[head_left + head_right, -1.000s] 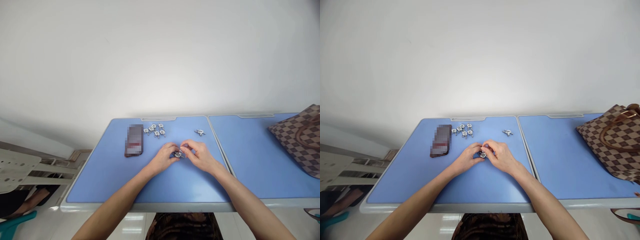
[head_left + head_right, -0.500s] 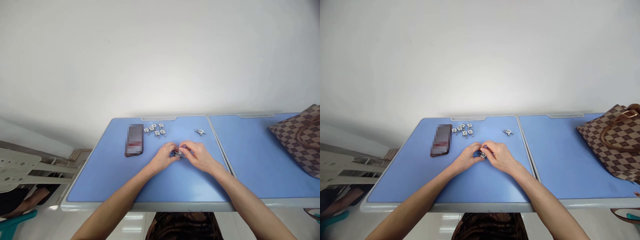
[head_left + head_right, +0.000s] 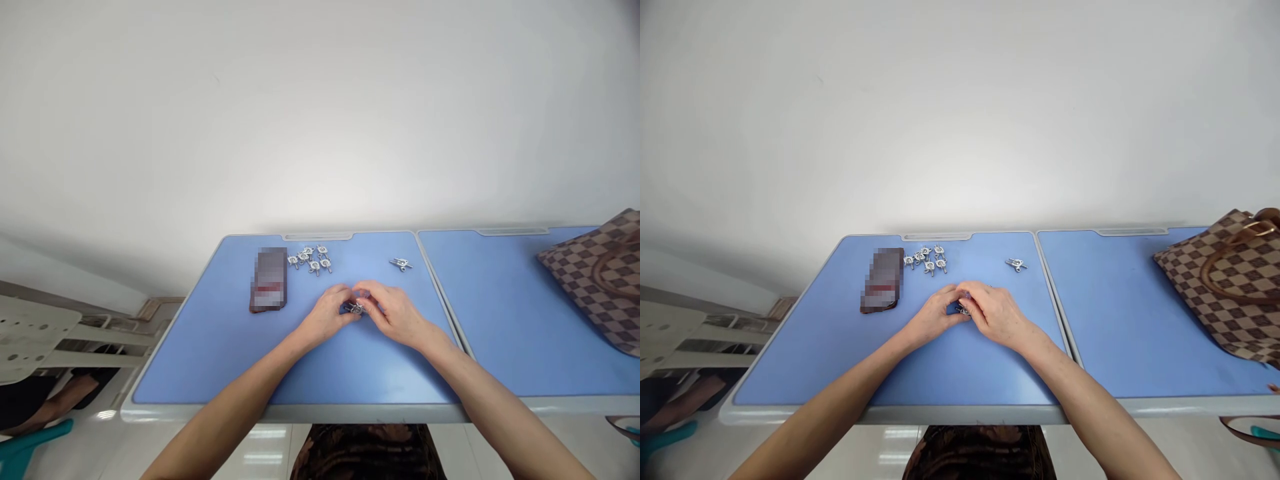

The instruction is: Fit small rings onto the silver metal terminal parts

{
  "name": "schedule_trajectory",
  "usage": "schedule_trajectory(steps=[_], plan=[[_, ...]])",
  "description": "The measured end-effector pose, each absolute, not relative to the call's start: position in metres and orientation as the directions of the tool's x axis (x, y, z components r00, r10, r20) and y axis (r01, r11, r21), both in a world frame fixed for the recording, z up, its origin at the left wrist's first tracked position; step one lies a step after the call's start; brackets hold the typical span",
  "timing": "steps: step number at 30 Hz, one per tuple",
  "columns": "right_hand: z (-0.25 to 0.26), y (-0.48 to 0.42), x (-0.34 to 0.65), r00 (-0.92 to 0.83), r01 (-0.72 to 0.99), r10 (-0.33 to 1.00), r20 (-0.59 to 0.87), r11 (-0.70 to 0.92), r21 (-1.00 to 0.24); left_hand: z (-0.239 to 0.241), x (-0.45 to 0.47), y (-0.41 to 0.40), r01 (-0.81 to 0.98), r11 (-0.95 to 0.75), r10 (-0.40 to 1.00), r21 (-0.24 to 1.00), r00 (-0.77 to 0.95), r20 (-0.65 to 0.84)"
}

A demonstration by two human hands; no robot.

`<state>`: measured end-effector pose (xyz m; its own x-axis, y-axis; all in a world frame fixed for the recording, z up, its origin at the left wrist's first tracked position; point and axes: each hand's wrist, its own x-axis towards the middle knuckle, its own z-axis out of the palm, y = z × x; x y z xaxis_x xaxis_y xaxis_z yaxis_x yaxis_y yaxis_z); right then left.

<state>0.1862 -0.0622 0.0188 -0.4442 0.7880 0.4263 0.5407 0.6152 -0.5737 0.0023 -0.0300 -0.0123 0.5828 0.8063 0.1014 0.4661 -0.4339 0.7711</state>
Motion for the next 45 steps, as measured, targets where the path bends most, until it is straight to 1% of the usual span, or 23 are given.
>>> schedule_trajectory(steps=[2,6,8,14,21,27,33,35,38,41,45], plan=[[0.016,-0.061,0.186,-0.448,0.556,0.77,0.454,0.638,-0.533,-0.013,0.002,-0.03,0.465,-0.44,0.808,0.769,0.579,0.112],[0.014,-0.061,0.183,-0.505,0.579,0.701,0.503,0.708,-0.405,-0.013,0.003,-0.031,0.483,-0.432,0.815,0.762,0.571,0.1],[0.015,-0.062,0.182,-0.516,0.571,0.683,0.517,0.725,-0.387,-0.013,0.003,-0.031,0.484,-0.428,0.819,0.763,0.564,0.102],[0.014,-0.061,0.182,-0.512,0.469,0.67,0.537,0.742,-0.479,-0.017,0.003,-0.03,0.431,-0.437,0.805,0.789,0.579,0.13],[0.01,-0.056,0.179,-0.4,0.42,0.707,0.583,0.707,-0.569,-0.023,0.002,-0.03,0.459,-0.444,0.833,0.77,0.527,0.165],[0.01,-0.058,0.168,-0.386,0.468,0.703,0.597,0.707,-0.531,-0.018,0.005,-0.033,0.466,-0.429,0.847,0.774,0.505,0.165],[0.001,-0.055,0.166,-0.266,0.604,0.743,0.614,0.625,-0.494,-0.018,0.005,-0.032,0.486,-0.437,0.841,0.757,0.518,0.153],[-0.002,-0.053,0.166,-0.262,0.606,0.752,0.605,0.615,-0.504,-0.018,0.004,-0.031,0.491,-0.432,0.84,0.757,0.525,0.139],[-0.001,-0.054,0.167,-0.28,0.54,0.759,0.587,0.631,-0.558,-0.017,0.003,-0.03,0.456,-0.444,0.824,0.772,0.546,0.151],[0.002,-0.055,0.168,-0.354,0.451,0.751,0.557,0.659,-0.602,-0.017,0.002,-0.029,0.407,-0.459,0.812,0.79,0.552,0.188],[0.008,-0.056,0.173,-0.427,0.371,0.749,0.506,0.656,-0.658,-0.02,0.003,-0.029,0.396,-0.46,0.814,0.795,0.546,0.199]])
